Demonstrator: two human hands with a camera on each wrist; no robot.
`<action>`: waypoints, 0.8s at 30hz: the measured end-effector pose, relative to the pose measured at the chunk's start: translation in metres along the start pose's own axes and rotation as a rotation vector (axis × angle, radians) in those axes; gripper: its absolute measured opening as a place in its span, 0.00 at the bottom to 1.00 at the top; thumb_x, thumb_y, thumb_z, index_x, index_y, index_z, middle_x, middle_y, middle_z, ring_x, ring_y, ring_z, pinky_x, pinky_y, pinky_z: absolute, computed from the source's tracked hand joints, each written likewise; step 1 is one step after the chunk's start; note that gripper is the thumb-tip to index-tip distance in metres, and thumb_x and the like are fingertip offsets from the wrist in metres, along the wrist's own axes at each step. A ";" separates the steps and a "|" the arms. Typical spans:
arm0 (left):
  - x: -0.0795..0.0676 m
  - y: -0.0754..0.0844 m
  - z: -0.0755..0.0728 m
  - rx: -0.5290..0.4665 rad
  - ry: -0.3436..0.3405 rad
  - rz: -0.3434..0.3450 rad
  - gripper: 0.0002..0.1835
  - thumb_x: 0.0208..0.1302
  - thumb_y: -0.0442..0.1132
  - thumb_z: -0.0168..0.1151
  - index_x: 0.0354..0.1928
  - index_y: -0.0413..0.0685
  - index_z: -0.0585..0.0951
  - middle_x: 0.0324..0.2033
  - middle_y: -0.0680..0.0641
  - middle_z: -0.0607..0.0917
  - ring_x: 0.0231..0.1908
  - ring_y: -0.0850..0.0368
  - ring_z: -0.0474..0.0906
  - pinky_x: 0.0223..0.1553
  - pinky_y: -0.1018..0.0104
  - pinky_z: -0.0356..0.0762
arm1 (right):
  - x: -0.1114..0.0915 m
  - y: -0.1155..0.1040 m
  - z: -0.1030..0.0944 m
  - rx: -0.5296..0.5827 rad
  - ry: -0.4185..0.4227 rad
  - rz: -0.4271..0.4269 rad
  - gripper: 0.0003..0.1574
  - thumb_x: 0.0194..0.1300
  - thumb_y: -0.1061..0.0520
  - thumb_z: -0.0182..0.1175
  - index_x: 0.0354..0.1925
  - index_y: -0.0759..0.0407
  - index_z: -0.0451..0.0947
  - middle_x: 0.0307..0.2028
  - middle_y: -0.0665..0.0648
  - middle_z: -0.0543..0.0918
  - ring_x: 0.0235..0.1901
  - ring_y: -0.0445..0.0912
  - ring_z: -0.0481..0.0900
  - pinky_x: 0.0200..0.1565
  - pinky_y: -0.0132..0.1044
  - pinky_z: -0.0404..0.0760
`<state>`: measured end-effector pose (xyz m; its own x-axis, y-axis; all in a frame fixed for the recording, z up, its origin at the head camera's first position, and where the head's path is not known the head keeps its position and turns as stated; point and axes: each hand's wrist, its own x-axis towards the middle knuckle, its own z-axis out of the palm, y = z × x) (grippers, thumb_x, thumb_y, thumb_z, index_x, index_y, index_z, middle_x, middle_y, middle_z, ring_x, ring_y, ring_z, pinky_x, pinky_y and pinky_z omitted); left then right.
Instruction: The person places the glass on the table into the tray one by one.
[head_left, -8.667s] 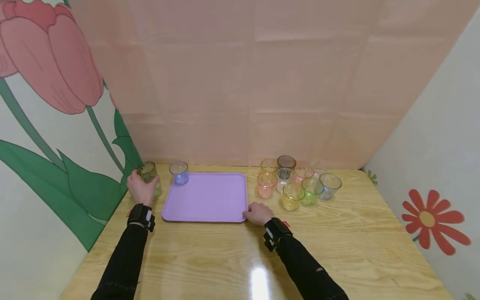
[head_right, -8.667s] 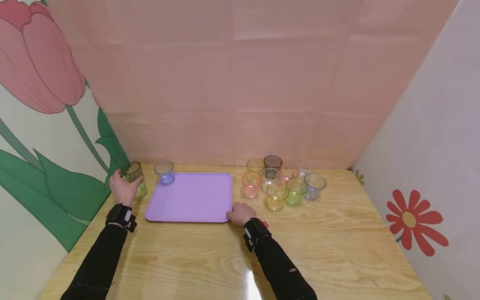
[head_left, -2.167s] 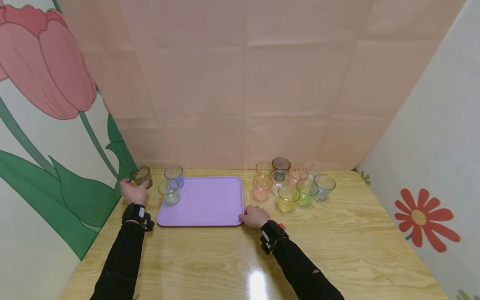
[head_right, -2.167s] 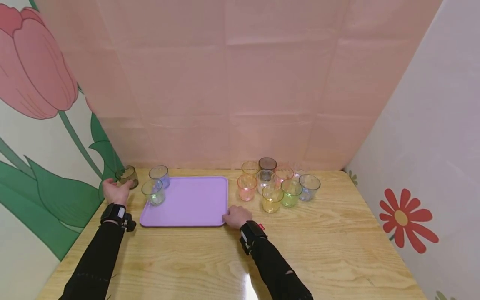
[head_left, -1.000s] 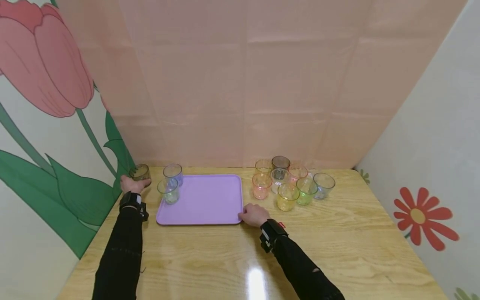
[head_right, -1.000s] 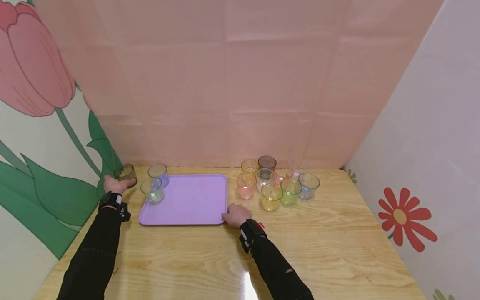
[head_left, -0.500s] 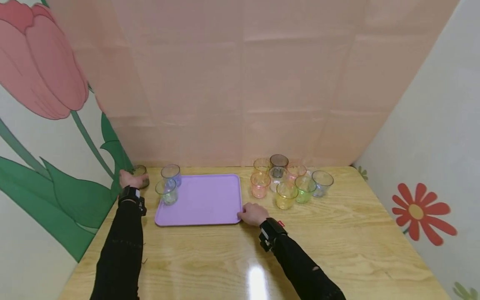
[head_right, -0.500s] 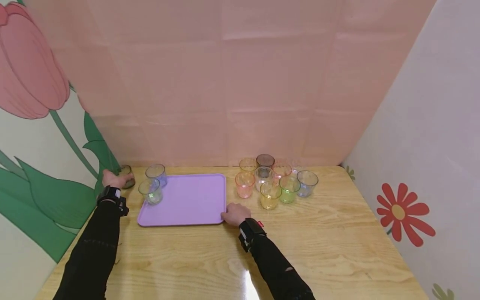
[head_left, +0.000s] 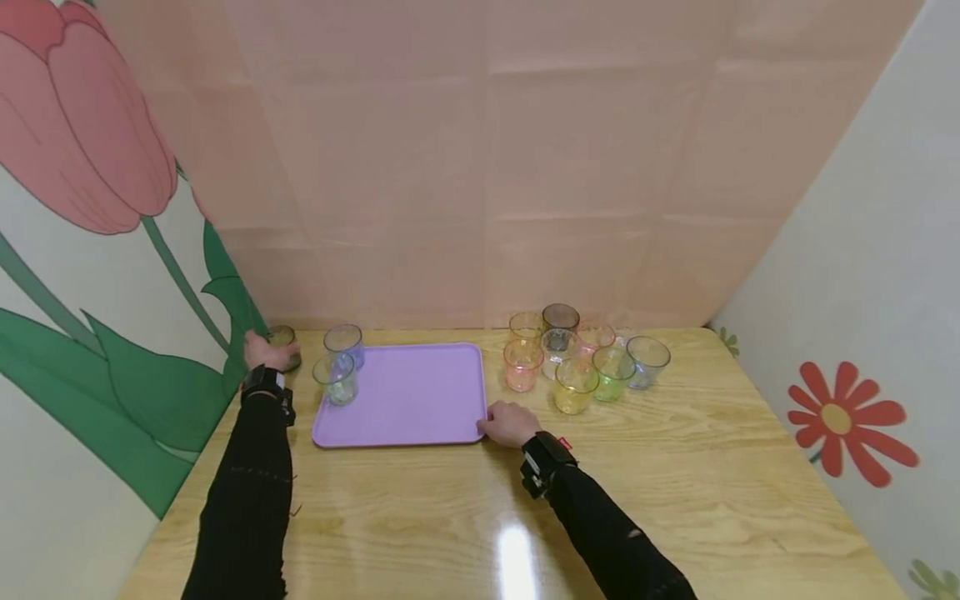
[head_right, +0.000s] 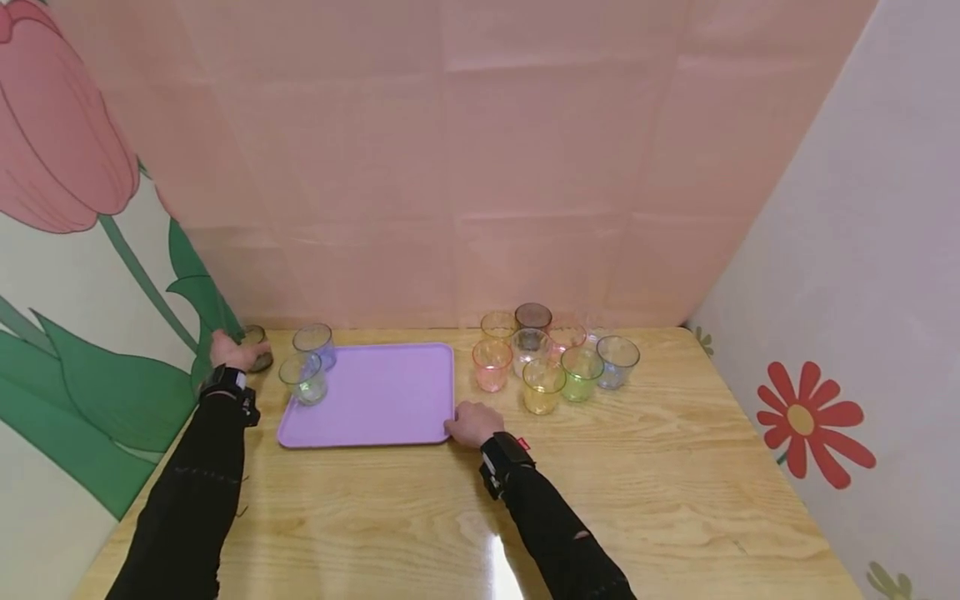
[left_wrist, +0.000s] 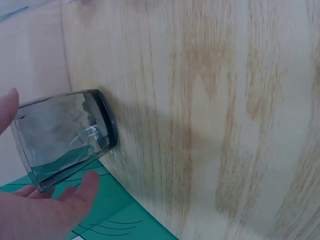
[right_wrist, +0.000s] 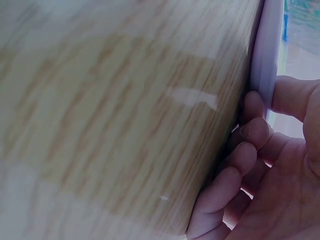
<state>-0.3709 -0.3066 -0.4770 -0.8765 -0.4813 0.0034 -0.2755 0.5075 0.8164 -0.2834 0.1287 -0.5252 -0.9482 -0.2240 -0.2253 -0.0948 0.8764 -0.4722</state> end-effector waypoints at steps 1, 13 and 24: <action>0.000 0.000 0.000 -0.004 0.002 0.002 0.51 0.64 0.40 0.69 0.78 0.24 0.50 0.73 0.16 0.61 0.75 0.21 0.58 0.79 0.39 0.55 | 0.002 0.002 0.000 -0.001 -0.001 -0.006 0.17 0.71 0.46 0.64 0.30 0.56 0.81 0.26 0.54 0.78 0.29 0.49 0.75 0.34 0.40 0.70; -0.005 0.001 -0.009 0.027 0.022 -0.023 0.51 0.62 0.42 0.71 0.77 0.23 0.53 0.72 0.17 0.59 0.74 0.22 0.59 0.77 0.37 0.58 | 0.015 0.009 0.008 -0.013 -0.005 -0.028 0.18 0.72 0.47 0.63 0.28 0.56 0.80 0.24 0.54 0.78 0.27 0.50 0.76 0.34 0.42 0.71; -0.021 -0.010 -0.013 0.053 -0.068 0.001 0.48 0.64 0.47 0.68 0.77 0.24 0.60 0.72 0.19 0.59 0.72 0.23 0.60 0.75 0.35 0.61 | 0.019 0.019 0.013 -0.028 -0.006 -0.028 0.18 0.73 0.45 0.61 0.30 0.54 0.81 0.25 0.53 0.78 0.28 0.49 0.75 0.34 0.42 0.71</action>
<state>-0.3447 -0.3103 -0.4778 -0.9010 -0.4322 -0.0366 -0.2936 0.5457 0.7849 -0.2990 0.1354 -0.5491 -0.9432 -0.2511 -0.2174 -0.1297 0.8811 -0.4549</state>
